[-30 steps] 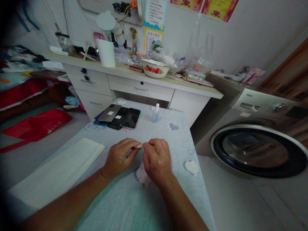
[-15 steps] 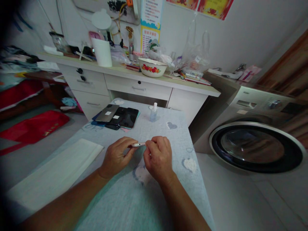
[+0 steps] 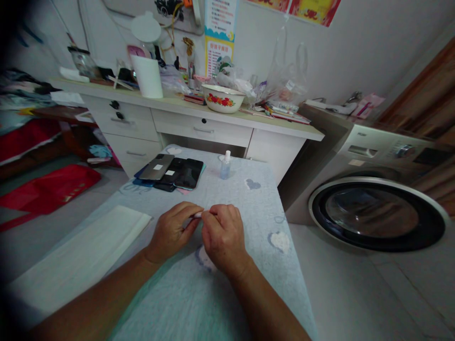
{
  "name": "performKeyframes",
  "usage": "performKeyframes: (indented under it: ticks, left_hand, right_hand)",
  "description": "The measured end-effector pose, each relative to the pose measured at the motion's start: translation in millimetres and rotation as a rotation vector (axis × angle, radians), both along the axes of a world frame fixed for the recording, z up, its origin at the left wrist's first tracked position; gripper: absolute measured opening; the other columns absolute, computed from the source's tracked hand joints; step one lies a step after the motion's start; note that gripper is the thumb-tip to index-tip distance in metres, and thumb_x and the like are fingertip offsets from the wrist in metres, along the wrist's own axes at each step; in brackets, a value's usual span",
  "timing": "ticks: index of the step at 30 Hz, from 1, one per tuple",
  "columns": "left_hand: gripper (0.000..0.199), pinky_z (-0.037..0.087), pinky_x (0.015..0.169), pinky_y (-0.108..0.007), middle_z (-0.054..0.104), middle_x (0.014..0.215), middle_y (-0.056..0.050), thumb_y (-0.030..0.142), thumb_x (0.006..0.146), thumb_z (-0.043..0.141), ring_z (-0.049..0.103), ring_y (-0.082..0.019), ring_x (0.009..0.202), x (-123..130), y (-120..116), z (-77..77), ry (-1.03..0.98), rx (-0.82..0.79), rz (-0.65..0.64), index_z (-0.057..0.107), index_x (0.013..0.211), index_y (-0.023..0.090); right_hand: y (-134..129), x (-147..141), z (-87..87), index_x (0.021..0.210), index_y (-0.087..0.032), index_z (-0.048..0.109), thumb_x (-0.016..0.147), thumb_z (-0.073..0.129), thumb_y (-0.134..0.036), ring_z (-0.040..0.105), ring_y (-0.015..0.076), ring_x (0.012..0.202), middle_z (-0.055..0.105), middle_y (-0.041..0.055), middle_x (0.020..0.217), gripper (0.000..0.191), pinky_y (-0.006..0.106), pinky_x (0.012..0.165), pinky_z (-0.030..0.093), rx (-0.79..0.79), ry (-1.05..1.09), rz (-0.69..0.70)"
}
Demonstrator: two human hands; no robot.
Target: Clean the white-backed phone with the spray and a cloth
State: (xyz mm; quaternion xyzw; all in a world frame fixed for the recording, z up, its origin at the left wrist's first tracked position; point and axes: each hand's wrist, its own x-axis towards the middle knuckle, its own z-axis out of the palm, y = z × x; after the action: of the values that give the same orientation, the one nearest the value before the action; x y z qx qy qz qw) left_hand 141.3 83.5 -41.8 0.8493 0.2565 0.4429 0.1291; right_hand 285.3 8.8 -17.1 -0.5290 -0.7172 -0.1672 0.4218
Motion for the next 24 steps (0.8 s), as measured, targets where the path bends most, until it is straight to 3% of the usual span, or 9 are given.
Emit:
performKeyframes:
  ticks: [10,24]
  left_hand:
    - [0.014,0.048,0.079,-0.030,0.065,0.091,-0.005,0.019,0.088,0.052,0.060,-0.017,0.087,0.2,5.4,-5.5,-0.006,-0.050,0.029,0.062,0.099,0.019]
    - [0.015,0.047,0.081,-0.034,0.064,0.093,-0.006,0.019,0.088,0.052,0.056,-0.020,0.089,2.7,6.1,-5.2,-0.002,0.002,0.065,0.059,0.101,0.017]
  right_hand:
    - [2.3,22.4,3.5,0.087,-0.018,0.063,0.079,0.056,-0.008,0.050,0.0193,0.080,0.055,0.0058,0.084,0.015,0.035,0.071,0.044,0.029,0.022,-0.110]
    - [2.8,16.0,-4.0,0.093,-0.018,0.064,0.081,0.056,-0.007,0.050,0.0195,0.082,0.055,0.0070,0.088,0.018,0.035,0.070,0.044,0.048,0.039,-0.050]
